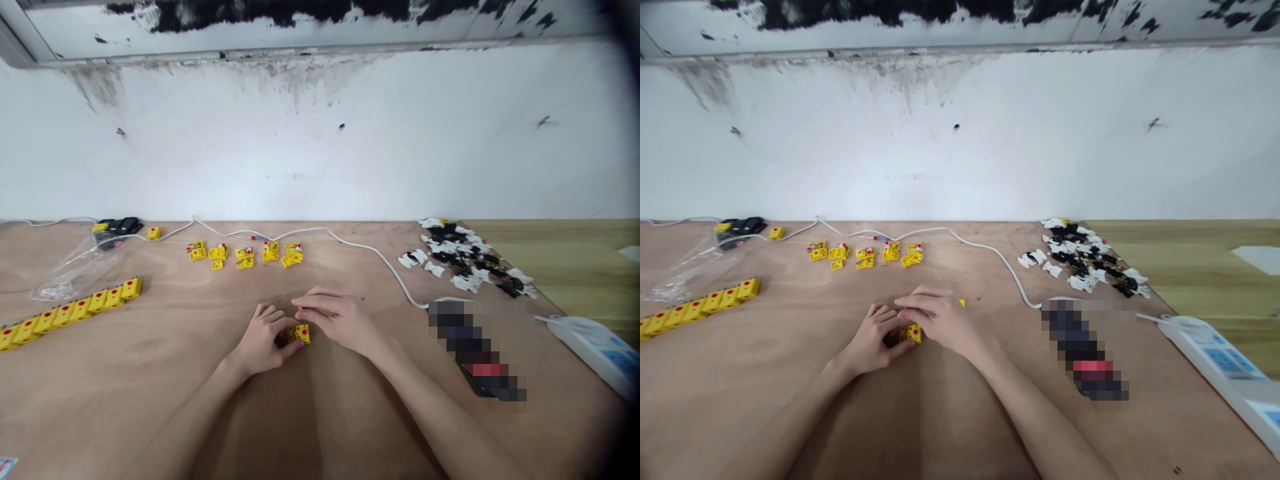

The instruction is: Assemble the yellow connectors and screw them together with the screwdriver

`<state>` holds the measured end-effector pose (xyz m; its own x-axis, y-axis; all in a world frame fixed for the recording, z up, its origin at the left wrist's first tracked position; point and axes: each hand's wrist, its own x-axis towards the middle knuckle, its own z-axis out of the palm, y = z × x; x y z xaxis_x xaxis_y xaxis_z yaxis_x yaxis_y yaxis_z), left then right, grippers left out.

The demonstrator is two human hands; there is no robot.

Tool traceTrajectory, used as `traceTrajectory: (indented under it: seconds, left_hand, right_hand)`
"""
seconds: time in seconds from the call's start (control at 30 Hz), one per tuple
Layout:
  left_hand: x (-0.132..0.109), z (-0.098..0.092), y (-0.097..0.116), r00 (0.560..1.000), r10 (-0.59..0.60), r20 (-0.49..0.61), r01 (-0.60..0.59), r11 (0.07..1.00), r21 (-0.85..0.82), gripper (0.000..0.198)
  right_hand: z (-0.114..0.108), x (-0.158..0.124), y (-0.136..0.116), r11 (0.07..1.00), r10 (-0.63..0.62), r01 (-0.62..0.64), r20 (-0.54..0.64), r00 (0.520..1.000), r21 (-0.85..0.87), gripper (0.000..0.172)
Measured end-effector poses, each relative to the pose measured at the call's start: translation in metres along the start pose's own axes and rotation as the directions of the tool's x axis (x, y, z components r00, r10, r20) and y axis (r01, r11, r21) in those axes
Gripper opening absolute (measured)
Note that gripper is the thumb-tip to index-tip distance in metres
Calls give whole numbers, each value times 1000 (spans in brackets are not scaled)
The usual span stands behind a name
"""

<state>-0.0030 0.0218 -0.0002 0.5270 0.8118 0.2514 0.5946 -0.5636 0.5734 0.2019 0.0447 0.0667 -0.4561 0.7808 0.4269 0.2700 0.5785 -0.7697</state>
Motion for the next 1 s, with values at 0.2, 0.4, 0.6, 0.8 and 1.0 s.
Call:
traceTrajectory:
  seconds: [0.2,0.4,0.6,0.8,1.0]
  left_hand:
    - [0,0,0,1000,2,-1,-2,1000,4,26]
    - [0,-1,1,1000,-5,-3,5,1000,14,24]
    - [0,1,0,1000,0,-4,0,1000,12,26]
    - [0,-1,1,1000,-2,4,2,1000,0,24]
    - [0,-2,2,1000,-6,8,6,1000,3,25]
  right_hand:
    - [-8,2,-5,1000,-4,9,134,991,-30,29]
    - [-7,2,-2,985,34,-31,15,999,-168,11]
    - [-1,1,3,995,-53,55,22,998,-79,22]
    - [-8,0,-6,996,19,-8,131,991,-91,28]
    - [-6,-2,-1,990,81,-73,69,994,-120,10]
